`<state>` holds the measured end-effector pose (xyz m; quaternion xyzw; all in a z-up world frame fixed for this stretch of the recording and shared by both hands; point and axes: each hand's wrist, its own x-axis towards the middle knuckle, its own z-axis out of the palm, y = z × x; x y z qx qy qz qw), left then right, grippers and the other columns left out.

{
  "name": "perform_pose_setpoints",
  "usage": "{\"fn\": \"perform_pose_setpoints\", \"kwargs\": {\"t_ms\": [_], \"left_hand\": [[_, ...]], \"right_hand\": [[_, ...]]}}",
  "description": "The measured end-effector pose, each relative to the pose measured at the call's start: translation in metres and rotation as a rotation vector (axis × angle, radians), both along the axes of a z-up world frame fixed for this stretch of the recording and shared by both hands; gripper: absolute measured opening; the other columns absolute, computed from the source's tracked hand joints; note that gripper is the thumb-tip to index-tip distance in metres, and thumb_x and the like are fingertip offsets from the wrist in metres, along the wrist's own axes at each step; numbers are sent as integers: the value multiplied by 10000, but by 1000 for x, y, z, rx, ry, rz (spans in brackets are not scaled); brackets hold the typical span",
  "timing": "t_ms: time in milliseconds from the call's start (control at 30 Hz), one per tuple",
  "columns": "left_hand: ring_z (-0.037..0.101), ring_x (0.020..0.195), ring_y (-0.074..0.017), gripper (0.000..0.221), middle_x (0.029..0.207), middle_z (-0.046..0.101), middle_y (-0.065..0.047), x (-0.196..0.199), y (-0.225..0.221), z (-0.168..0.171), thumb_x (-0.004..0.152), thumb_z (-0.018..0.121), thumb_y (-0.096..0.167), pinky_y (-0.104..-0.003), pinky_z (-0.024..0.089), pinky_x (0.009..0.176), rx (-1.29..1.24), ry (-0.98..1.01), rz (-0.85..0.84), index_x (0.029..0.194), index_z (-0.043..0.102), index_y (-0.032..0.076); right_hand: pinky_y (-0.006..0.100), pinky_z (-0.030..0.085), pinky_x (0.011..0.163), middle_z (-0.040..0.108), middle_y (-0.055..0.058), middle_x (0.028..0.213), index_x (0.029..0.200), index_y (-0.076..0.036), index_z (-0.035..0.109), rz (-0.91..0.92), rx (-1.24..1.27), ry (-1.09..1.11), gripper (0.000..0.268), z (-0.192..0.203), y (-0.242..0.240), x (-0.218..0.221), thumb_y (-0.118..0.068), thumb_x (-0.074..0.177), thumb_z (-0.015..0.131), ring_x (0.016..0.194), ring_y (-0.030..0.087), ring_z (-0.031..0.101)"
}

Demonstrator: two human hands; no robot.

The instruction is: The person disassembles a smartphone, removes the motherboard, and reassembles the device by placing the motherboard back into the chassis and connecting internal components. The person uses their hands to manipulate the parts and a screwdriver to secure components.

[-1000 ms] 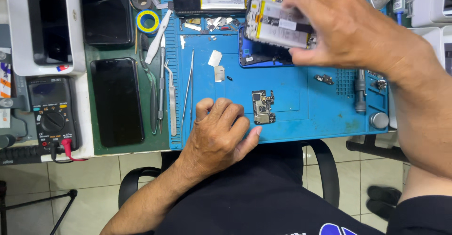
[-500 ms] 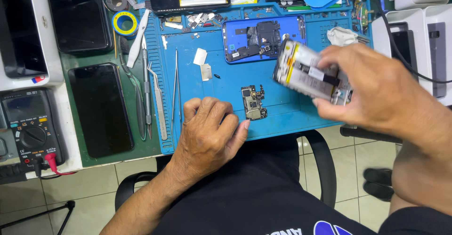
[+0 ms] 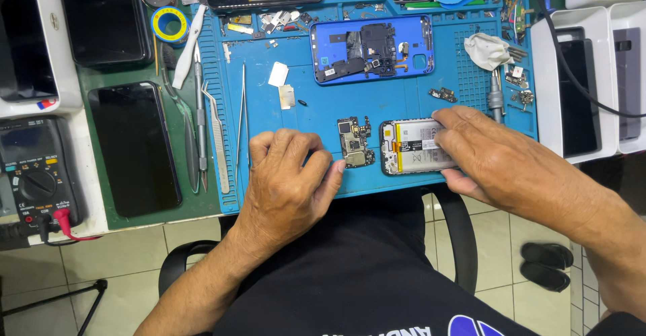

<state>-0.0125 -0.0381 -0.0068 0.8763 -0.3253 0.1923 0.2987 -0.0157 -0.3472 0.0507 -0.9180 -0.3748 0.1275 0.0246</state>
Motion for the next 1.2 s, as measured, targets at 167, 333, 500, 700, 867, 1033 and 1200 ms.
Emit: {"fn": "perform_pose_setpoints", "kwargs": {"t_ms": [167,333,500,700,867,1033,1200], "left_hand": [[574,847,-254,170,963,614,-86,0,-2,3,955,748,180,-416,334,774,36,-17,17,887,629,80],[583,950,-219,380,1104,621,-56,-1,-7,3,942,731,404,-397,287,860,225,-35,103,1185,685,116],[567,1086,-247,648,1234,594,-86,1,-11,1,892,723,545,-416,260,929,295,22,137,1363,643,107],[562,1114,-264,609,1243,586,-98,6,-11,-1,843,759,533,-432,275,931,285,57,127,1294,654,138],[540,1115,-277,626,1254,575,-81,7,-8,-4,829,754,498,-449,293,900,247,120,134,1326,643,134],[542,1103,-284,612,1246,575,-82,7,-4,-4,842,754,482,-454,288,891,237,131,139,1325,646,123],[540,1099,-280,625,1257,563,-80,7,-3,-3,818,774,441,-461,300,881,217,135,135,1341,641,127]], "right_hand": [[481,536,1034,501,220,1447,1241,-27,481,-79,-35,93,509,-3,-4,1,-292,869,705,1373,368,513],[490,529,1036,592,261,1341,1315,33,540,-80,72,67,568,7,4,16,-274,872,722,1266,397,575],[423,589,836,748,168,1053,1174,64,717,-148,132,-259,249,-6,14,56,-109,995,736,982,320,692],[421,499,814,725,143,988,1104,31,764,-105,358,-316,87,-35,29,98,13,1019,775,886,316,608],[404,521,802,703,146,972,1093,51,775,-52,411,-300,115,-47,41,113,-25,1017,817,894,305,600],[391,532,775,691,140,986,1083,25,779,14,348,-348,107,-47,42,116,-36,1020,841,898,295,590],[371,538,729,668,119,971,1044,10,727,77,247,-399,77,-43,44,118,-39,1061,785,894,275,572]]}}
